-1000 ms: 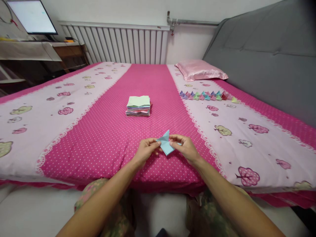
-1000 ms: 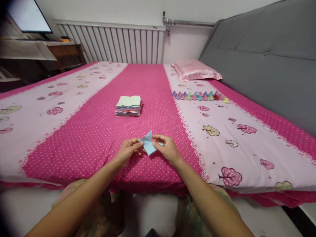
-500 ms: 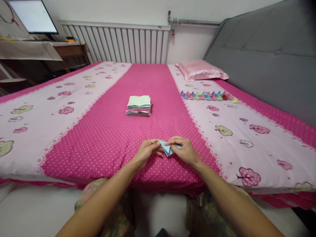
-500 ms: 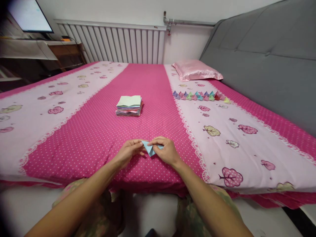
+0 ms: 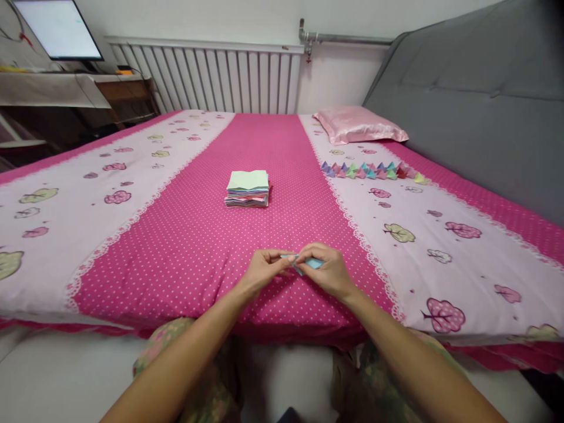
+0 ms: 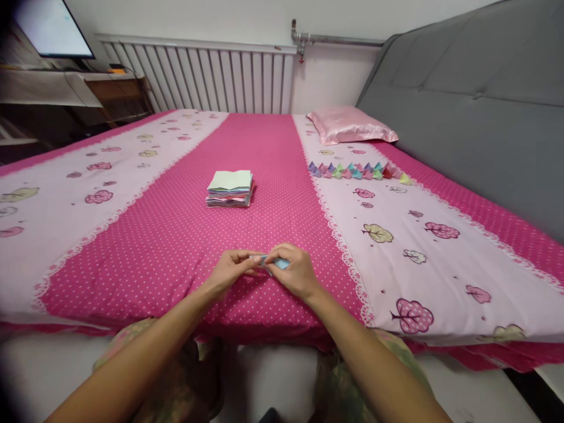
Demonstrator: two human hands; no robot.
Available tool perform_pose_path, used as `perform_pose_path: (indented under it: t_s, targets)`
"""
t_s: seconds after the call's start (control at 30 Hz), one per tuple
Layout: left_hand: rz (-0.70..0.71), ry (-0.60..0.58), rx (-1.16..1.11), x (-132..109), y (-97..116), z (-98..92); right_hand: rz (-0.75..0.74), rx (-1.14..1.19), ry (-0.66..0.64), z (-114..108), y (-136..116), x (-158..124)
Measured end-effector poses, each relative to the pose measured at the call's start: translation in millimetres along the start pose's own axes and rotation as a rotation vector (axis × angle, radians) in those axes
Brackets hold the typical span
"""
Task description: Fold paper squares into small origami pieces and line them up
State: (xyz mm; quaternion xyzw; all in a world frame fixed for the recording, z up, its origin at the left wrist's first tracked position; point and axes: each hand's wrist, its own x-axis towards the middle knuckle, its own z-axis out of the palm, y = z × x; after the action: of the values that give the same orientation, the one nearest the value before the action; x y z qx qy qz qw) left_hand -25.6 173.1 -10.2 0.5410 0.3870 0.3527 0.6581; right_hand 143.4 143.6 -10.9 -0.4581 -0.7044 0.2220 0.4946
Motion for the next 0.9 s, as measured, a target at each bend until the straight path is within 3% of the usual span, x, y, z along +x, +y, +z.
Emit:
perform_pose_path:
  t_s: [0.17, 0.37, 0.77, 0.9]
  targets:
    - [0.111, 0.056, 0.286, 0.4, -0.5, -3.4, 0.145, 0.069, -0.001, 1.4, 2.0, -1.4]
    - [0.217, 0.018, 0.355, -1.0, 1.4, -5.1, 0.277, 0.172, -0.031, -1.2, 3.7, 1.1]
    - [0.197, 0.177, 0.398, -2.2, 3.0, -4.3, 0.254, 0.134, -0.088, -4.5, 6.2, 1.5]
    - [0.21, 0.12, 0.394, -3.3, 6.1, -4.8, 0.269, 0.148, -0.086, -6.4, 4.7, 3.3]
